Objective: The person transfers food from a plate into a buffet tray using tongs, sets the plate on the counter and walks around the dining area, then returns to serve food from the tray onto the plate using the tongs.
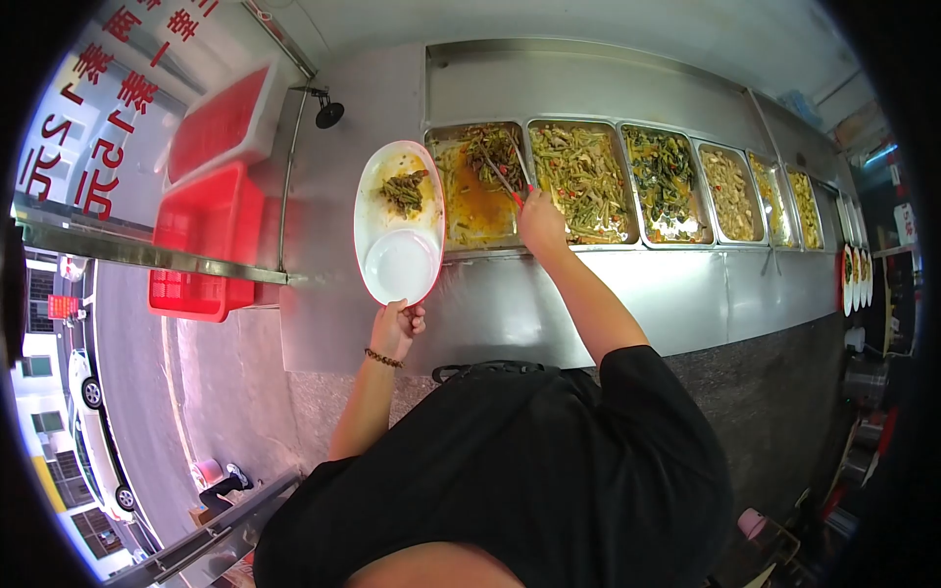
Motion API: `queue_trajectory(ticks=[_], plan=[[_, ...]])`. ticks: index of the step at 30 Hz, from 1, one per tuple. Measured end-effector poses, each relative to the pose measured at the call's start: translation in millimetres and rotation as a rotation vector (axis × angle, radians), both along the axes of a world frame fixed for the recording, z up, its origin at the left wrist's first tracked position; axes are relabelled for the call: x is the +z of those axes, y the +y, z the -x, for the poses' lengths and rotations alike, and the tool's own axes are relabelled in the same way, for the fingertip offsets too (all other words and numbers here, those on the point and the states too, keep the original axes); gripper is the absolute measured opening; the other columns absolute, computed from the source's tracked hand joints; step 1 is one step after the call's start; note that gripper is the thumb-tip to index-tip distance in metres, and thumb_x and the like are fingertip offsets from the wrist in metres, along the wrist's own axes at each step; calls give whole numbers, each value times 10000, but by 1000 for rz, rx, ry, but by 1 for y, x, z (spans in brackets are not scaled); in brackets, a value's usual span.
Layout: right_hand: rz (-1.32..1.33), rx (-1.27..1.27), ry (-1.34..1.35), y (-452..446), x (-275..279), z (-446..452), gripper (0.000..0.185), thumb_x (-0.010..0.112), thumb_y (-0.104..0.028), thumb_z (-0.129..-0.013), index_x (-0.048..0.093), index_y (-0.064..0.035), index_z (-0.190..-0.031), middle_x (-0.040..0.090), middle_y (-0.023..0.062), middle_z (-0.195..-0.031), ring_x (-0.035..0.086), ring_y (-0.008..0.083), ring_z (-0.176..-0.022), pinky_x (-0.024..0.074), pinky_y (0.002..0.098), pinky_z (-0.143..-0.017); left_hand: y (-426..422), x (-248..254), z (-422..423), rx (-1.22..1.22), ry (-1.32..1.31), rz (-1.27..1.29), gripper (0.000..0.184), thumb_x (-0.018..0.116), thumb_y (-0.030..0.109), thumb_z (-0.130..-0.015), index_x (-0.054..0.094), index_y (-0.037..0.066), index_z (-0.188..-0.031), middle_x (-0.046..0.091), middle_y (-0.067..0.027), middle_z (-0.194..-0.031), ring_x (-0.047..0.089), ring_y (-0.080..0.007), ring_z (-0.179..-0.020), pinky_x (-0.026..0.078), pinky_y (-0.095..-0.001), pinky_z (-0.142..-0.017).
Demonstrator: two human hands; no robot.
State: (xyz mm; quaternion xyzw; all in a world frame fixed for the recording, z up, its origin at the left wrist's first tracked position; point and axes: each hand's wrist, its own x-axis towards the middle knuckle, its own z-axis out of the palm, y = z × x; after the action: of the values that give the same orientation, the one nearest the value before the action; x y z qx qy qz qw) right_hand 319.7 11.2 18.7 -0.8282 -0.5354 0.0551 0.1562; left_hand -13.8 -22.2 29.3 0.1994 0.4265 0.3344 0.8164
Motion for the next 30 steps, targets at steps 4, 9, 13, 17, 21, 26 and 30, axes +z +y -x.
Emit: queue_trajectory(ticks=[4,9,13,17,21,26,30], plan=[[75,-29,-60,12,-13,1,291,549,-156,-896,533,86,-1057,616,241,-965,693,357,-789,579,428,-659,-2,2,-1,2,9,-4,182,516,155,-923,560,-8,-993,611,-110,-813,510,-147,-630,407,-291,-561],[128,-63,-60,23,-34,4,268,471,-121,-925,524,95,-1075,625,237,-1011,699,347,-807,583,418,-680,-3,0,-1,2,8,-4,192,525,169,-922,571,-10,-976,614,-107,-798,514,-147,-625,411,-295,-557],[117,-50,-39,18,-41,4,268,468,-121,-923,525,85,-1085,629,248,-1022,694,370,-830,579,436,-698,-3,0,-1,-12,17,-7,203,532,181,-920,581,-11,-965,614,-104,-780,518,-148,-616,416,-298,-558],[92,-2,13,10,-44,-4,259,475,-119,-921,531,72,-1087,630,261,-1018,680,417,-834,565,475,-719,-1,-1,-3,-27,14,-5,196,529,179,-918,576,-5,-964,613,-107,-775,521,-148,-612,419,-299,-559],[89,33,59,-2,-35,-12,243,493,-109,-910,542,70,-1066,634,271,-1002,672,430,-845,555,492,-737,1,-4,-6,-49,26,-6,178,530,173,-915,560,5,-967,611,-109,-780,523,-148,-613,423,-299,-559],[118,34,54,-14,-8,-11,251,543,-124,-886,551,72,-1043,640,281,-985,669,422,-860,553,496,-752,5,-8,-12,-83,17,6,172,529,168,-913,546,10,-977,606,-112,-785,523,-150,-615,424,-299,-560],[89,34,69,-18,5,-15,342,577,-142,-873,541,82,-1130,624,288,-1016,645,445,-871,532,511,-781,11,-14,-18,-131,34,-6,161,523,169,-914,529,18,-967,604,-113,-785,522,-148,-622,422,-300,-561]])
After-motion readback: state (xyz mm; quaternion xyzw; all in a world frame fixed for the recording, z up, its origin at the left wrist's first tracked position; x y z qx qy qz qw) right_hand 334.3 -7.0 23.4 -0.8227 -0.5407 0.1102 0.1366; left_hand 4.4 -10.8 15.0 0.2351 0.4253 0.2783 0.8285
